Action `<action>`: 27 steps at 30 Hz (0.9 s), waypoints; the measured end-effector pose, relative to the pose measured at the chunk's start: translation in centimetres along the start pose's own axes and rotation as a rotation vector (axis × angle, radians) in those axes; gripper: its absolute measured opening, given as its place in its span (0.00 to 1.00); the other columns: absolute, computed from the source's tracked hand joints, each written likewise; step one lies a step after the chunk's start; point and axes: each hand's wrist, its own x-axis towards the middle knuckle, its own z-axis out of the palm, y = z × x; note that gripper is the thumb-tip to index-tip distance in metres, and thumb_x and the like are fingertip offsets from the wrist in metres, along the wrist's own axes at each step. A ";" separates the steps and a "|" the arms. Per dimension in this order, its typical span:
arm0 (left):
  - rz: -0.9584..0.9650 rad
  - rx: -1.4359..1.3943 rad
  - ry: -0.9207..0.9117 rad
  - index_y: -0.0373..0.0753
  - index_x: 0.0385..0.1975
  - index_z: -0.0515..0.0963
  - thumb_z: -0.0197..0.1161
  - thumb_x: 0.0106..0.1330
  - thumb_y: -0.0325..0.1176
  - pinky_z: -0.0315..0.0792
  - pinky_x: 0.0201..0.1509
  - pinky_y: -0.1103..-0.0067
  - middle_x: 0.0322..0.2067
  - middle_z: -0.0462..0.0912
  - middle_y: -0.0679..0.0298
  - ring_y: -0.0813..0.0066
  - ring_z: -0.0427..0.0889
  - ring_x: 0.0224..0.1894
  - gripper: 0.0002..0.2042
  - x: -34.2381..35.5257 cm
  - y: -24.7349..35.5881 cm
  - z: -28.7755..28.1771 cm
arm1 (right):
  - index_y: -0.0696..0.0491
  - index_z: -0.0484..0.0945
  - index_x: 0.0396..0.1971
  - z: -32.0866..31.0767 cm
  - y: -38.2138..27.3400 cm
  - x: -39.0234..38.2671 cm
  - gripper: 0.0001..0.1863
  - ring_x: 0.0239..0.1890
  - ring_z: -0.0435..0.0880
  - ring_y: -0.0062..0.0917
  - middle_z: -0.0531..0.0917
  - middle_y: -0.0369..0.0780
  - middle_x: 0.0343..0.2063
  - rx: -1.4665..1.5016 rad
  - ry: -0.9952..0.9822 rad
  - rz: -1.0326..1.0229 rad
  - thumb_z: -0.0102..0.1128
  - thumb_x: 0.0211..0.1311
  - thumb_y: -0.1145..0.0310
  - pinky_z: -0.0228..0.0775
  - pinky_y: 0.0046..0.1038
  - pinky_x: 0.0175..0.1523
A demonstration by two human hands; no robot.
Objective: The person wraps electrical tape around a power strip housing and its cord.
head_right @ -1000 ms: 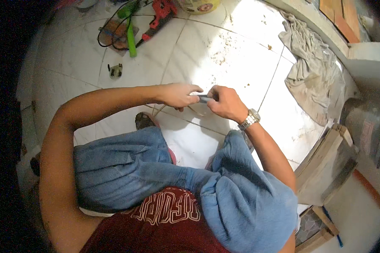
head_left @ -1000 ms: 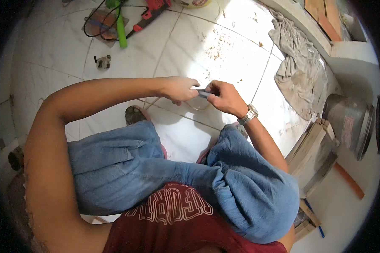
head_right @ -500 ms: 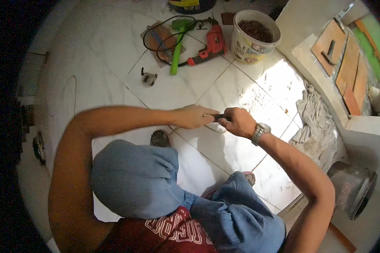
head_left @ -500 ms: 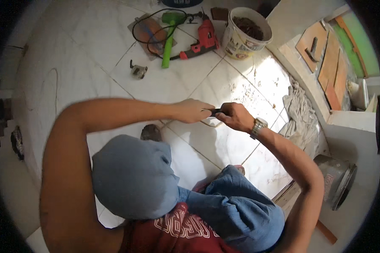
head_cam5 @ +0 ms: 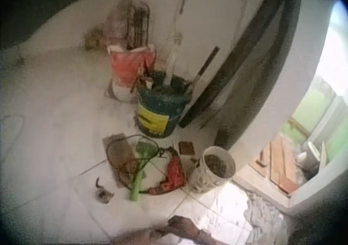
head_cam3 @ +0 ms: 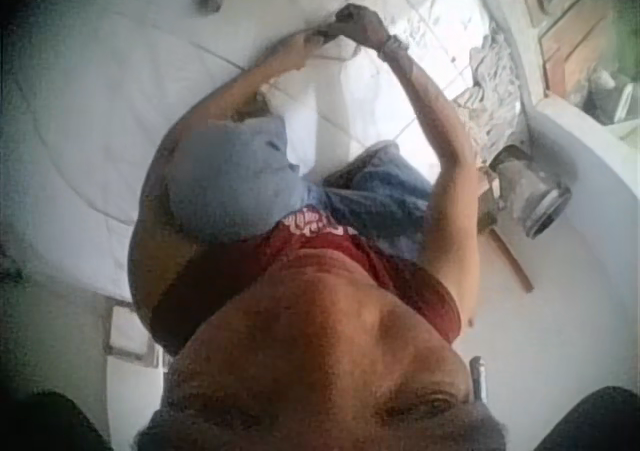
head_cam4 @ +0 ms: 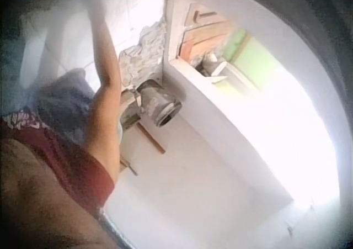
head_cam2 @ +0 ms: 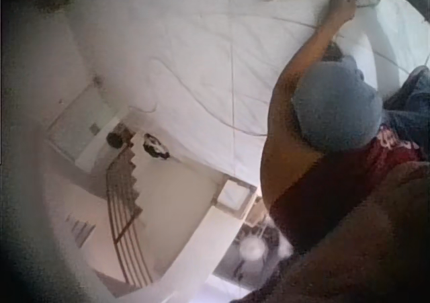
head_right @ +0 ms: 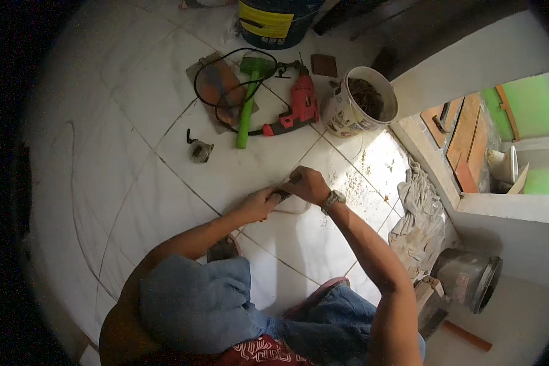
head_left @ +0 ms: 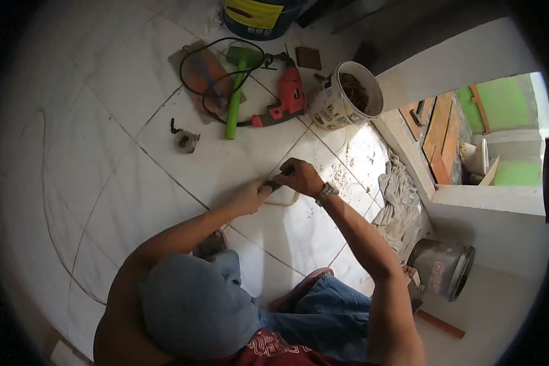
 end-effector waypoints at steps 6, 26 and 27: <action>0.144 0.025 0.001 0.35 0.61 0.73 0.51 0.77 0.41 0.77 0.25 0.75 0.30 0.80 0.63 0.75 0.80 0.22 0.20 2.2 -1.4 -0.6 | 0.60 0.82 0.44 0.9 -0.8 -0.1 0.26 0.38 0.90 0.36 0.88 0.48 0.35 -0.026 0.203 0.003 0.79 0.52 0.58 0.82 0.34 0.46; -0.113 -0.593 -0.413 0.52 0.75 0.57 0.52 0.79 0.33 0.84 0.27 0.76 0.47 0.80 0.56 0.69 0.88 0.31 0.27 3.4 -1.2 -4.1 | 0.54 0.83 0.37 -13.9 -1.4 19.3 0.16 0.32 0.86 0.35 0.86 0.42 0.32 -1.319 0.870 -0.567 0.65 0.62 0.55 0.79 0.36 0.33; -0.102 -0.589 -0.429 0.50 0.74 0.59 0.52 0.78 0.33 0.85 0.28 0.76 0.46 0.80 0.57 0.70 0.88 0.32 0.26 3.4 -0.8 -4.2 | 0.54 0.83 0.37 -16.5 -1.1 20.2 0.16 0.32 0.86 0.35 0.86 0.43 0.32 -1.185 0.682 -0.279 0.65 0.63 0.55 0.79 0.36 0.33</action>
